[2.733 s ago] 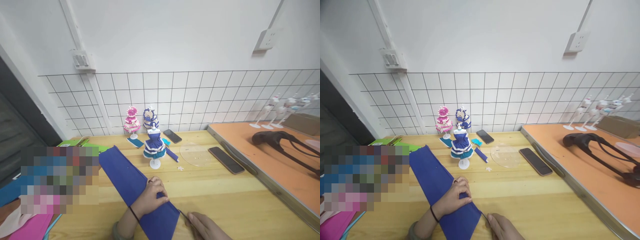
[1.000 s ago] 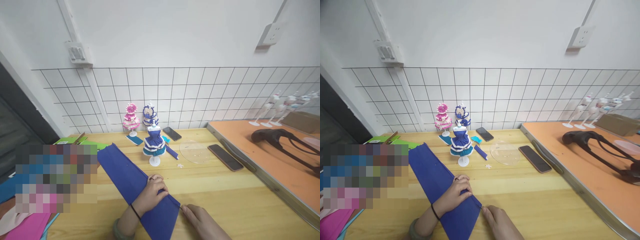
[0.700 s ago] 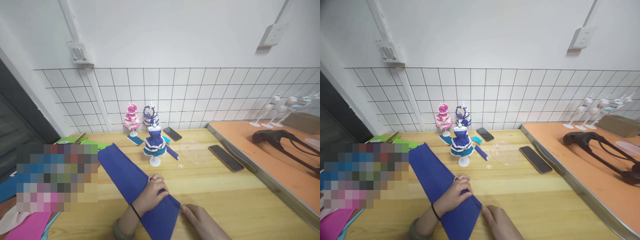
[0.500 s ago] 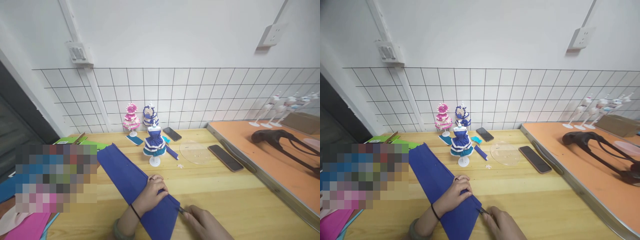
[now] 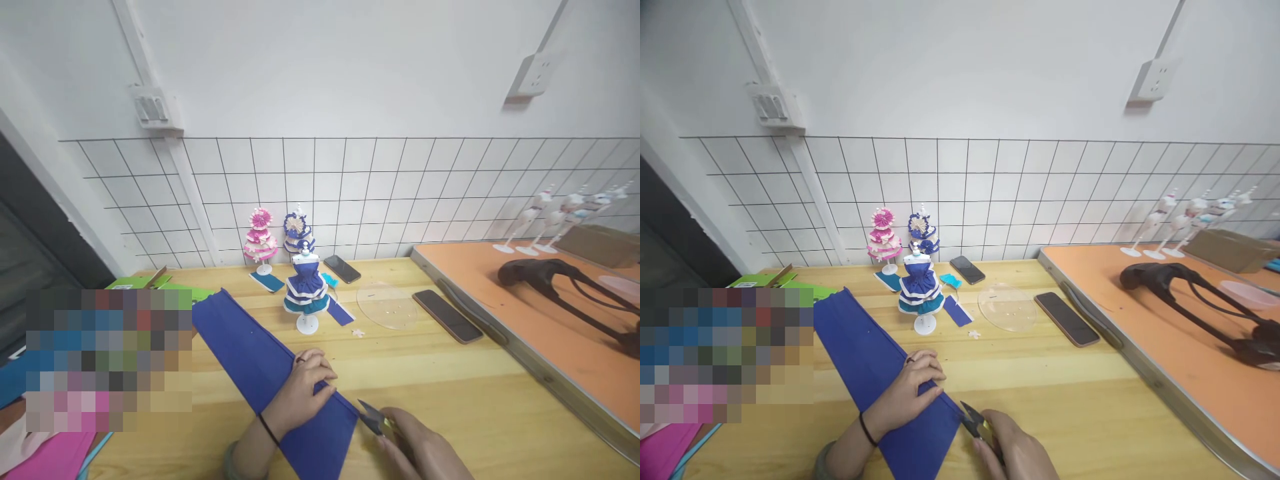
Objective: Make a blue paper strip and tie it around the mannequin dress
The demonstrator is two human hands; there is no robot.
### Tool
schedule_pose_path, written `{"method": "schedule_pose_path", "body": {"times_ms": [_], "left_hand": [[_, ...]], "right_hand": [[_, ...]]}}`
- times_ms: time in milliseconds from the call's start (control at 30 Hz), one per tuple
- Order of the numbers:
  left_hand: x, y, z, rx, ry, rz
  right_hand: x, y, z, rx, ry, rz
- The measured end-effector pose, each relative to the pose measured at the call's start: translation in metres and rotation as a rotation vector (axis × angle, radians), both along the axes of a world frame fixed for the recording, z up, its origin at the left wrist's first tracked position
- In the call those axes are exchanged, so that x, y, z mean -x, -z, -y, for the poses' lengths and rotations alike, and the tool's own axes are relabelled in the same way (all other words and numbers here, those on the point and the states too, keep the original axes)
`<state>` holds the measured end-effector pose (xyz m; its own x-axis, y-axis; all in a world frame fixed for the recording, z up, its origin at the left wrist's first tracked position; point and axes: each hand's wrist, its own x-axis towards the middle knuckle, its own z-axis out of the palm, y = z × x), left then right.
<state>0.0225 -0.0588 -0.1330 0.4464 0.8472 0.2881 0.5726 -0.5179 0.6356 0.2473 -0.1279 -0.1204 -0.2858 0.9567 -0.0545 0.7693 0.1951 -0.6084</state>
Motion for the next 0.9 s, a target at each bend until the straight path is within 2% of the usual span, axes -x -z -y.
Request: {"method": "schedule_pose_path", "body": {"times_ms": [133,300,500,600,767,900], "left_hand": [[-0.004,-0.009,0.007,-0.128,-0.017,0.014],[-0.008,-0.013,0.014,-0.328,-0.003,-0.139],[-0.009,-0.01,0.016,-0.392,0.044,-0.316],[-0.008,-0.009,0.016,-0.433,0.051,-0.361],[-0.007,-0.009,0.016,-0.514,0.077,-0.48],[-0.009,-0.008,0.018,-0.586,0.096,-0.541]], "right_hand": [[0.009,0.007,-0.009,-0.178,-0.026,0.108],[0.022,0.014,-0.019,-0.383,-0.067,0.287],[0.035,0.028,-0.027,-0.674,-0.083,0.377],[0.039,0.031,-0.029,-0.71,-0.055,0.421],[0.042,0.026,-0.03,-0.703,-0.121,0.512],[0.043,0.023,-0.029,-0.679,-0.116,0.494]]}}
